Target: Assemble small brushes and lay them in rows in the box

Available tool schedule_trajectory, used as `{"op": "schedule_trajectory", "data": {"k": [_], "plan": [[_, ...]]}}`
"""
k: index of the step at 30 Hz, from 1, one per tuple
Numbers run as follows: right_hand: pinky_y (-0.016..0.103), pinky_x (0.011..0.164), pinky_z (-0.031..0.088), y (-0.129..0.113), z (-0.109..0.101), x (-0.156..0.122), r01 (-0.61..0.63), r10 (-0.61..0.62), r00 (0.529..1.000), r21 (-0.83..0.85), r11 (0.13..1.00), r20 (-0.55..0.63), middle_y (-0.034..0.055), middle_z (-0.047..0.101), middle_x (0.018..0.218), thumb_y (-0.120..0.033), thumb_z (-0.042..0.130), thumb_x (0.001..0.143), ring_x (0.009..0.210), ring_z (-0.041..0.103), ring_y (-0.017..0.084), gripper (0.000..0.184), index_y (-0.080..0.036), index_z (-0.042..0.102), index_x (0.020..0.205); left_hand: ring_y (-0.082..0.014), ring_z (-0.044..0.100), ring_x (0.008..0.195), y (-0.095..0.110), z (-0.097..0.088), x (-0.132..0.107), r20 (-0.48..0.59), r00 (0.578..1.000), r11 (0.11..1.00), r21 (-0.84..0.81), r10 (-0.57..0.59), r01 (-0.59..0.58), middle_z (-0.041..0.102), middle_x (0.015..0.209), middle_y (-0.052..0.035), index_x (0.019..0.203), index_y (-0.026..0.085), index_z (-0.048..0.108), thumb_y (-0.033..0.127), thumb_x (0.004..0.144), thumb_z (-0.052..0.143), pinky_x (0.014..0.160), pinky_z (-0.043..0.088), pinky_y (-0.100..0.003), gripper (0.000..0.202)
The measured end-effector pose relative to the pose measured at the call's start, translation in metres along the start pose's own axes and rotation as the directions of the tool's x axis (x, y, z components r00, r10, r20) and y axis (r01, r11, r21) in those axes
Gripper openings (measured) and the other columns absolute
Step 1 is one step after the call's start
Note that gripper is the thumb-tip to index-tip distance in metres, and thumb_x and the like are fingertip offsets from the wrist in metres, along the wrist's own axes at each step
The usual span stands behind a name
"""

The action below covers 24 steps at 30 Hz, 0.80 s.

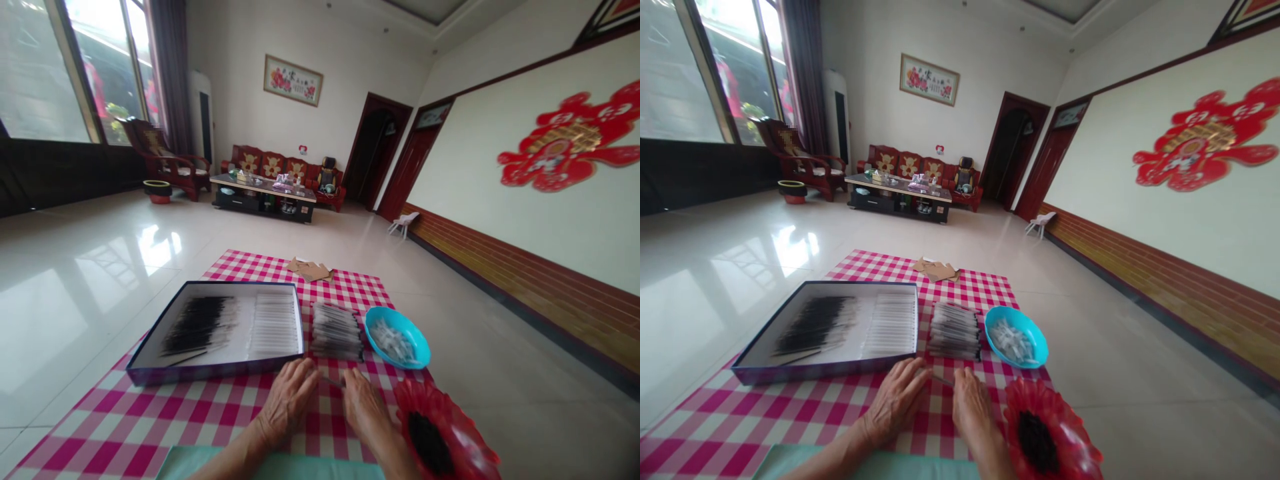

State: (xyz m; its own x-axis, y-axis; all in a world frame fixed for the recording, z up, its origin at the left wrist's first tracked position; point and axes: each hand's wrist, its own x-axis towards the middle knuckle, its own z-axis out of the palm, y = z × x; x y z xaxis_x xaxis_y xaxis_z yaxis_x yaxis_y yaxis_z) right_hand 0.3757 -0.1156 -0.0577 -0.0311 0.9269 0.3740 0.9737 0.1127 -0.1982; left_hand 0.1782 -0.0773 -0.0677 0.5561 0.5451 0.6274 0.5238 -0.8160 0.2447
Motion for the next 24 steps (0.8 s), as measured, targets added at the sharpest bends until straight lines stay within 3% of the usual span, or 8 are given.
{"op": "schedule_trajectory", "data": {"k": [2, 5, 7, 10, 13, 15, 18, 24], "plan": [[0.031, 0.079, 0.049, -0.011, -0.004, -0.006, 0.041, -0.045, 0.998, 0.100, 0.994, 0.038, 0.0114, 0.069, 0.097, -0.007, 0.046, 0.074, 0.091, 0.064, 0.024, 0.030, -0.017, 0.065, 0.095, -0.0251, 0.047, 0.105, 0.002, 0.000, 0.001, 0.016, 0.999, 0.999, 0.013, 0.047, -0.047, 0.052, 0.116, -0.0119, 0.121, 0.019, 0.047, 0.021, 0.089, 0.041, 0.088, 0.040, -0.042, 0.032], [0.028, 0.073, 0.050, -0.025, -0.009, -0.005, -0.093, 0.021, 0.987, 0.469, 0.878, 0.156, 0.0063, 0.069, 0.087, -0.016, 0.048, 0.080, 0.082, 0.065, 0.021, 0.018, -0.020, 0.063, 0.088, -0.0197, 0.051, 0.084, 0.003, 0.003, 0.000, 0.143, 0.989, 0.999, -0.031, 0.045, -0.041, 0.058, 0.092, -0.0060, 0.109, 0.019, 0.052, 0.022, 0.090, 0.040, 0.077, 0.042, -0.034, 0.022], [0.028, 0.064, 0.051, -0.028, -0.008, -0.003, -0.256, 0.120, 0.964, 0.710, 0.656, 0.237, 0.0042, 0.069, 0.080, -0.027, 0.056, 0.079, 0.072, 0.065, 0.020, 0.011, -0.020, 0.061, 0.085, -0.0178, 0.049, 0.072, 0.002, 0.007, -0.002, 0.194, 0.981, 0.999, -0.033, 0.014, -0.008, 0.056, 0.080, -0.0026, 0.102, 0.020, 0.053, 0.019, 0.091, 0.039, 0.067, 0.041, -0.029, 0.018], [0.028, 0.061, 0.051, -0.025, -0.002, -0.004, -0.366, 0.252, 0.922, 0.876, 0.315, 0.295, 0.0037, 0.068, 0.078, -0.040, 0.065, 0.073, 0.069, 0.065, 0.020, 0.028, -0.019, 0.060, 0.091, -0.0182, 0.047, 0.071, -0.002, 0.012, -0.005, 0.194, 0.980, 0.999, 0.008, -0.036, 0.035, 0.055, 0.079, -0.0025, 0.101, 0.019, 0.052, 0.016, 0.090, 0.039, 0.062, 0.038, -0.028, 0.018], [0.031, 0.065, 0.052, -0.019, 0.006, -0.010, -0.371, 0.322, 0.894, 0.917, 0.149, 0.310, 0.0069, 0.070, 0.086, -0.045, 0.064, 0.075, 0.076, 0.066, 0.023, 0.035, -0.018, 0.061, 0.097, -0.0184, 0.047, 0.073, -0.003, 0.013, -0.005, 0.197, 0.977, 0.996, 0.049, -0.082, 0.074, 0.054, 0.081, -0.0027, 0.099, 0.019, 0.053, 0.015, 0.090, 0.039, 0.064, 0.037, -0.028, 0.017], [0.033, 0.063, 0.053, -0.016, 0.010, -0.014, -0.377, 0.359, 0.881, 0.916, 0.139, 0.308, 0.0084, 0.071, 0.087, -0.047, 0.064, 0.075, 0.076, 0.067, 0.024, 0.036, -0.018, 0.063, 0.096, -0.0187, 0.047, 0.074, -0.003, 0.013, -0.004, 0.198, 0.974, 0.993, 0.071, -0.107, 0.094, 0.055, 0.082, -0.0028, 0.100, 0.020, 0.053, 0.017, 0.090, 0.039, 0.065, 0.038, -0.029, 0.017], [0.033, 0.061, 0.054, -0.017, 0.014, -0.014, -0.403, 0.394, 0.868, 0.893, 0.199, 0.303, 0.0088, 0.072, 0.082, -0.049, 0.064, 0.073, 0.071, 0.067, 0.025, 0.036, -0.017, 0.067, 0.090, -0.0191, 0.047, 0.075, 0.000, 0.011, -0.003, 0.179, 0.977, 0.991, 0.081, -0.118, 0.105, 0.056, 0.085, -0.0034, 0.110, 0.020, 0.050, 0.018, 0.091, 0.039, 0.069, 0.038, -0.031, 0.023], [0.025, 0.059, 0.051, -0.027, 0.020, -0.012, -0.309, 0.315, 0.936, 0.790, 0.530, 0.155, 0.0054, 0.071, 0.070, -0.048, 0.055, 0.080, 0.065, 0.066, 0.021, 0.034, -0.018, 0.069, 0.082, -0.0175, 0.047, 0.072, 0.005, 0.008, -0.002, 0.194, 0.979, 0.998, 0.019, -0.063, 0.060, 0.055, 0.079, -0.0021, 0.096, 0.021, 0.054, 0.020, 0.092, 0.038, 0.067, 0.038, -0.029, 0.017]]}}
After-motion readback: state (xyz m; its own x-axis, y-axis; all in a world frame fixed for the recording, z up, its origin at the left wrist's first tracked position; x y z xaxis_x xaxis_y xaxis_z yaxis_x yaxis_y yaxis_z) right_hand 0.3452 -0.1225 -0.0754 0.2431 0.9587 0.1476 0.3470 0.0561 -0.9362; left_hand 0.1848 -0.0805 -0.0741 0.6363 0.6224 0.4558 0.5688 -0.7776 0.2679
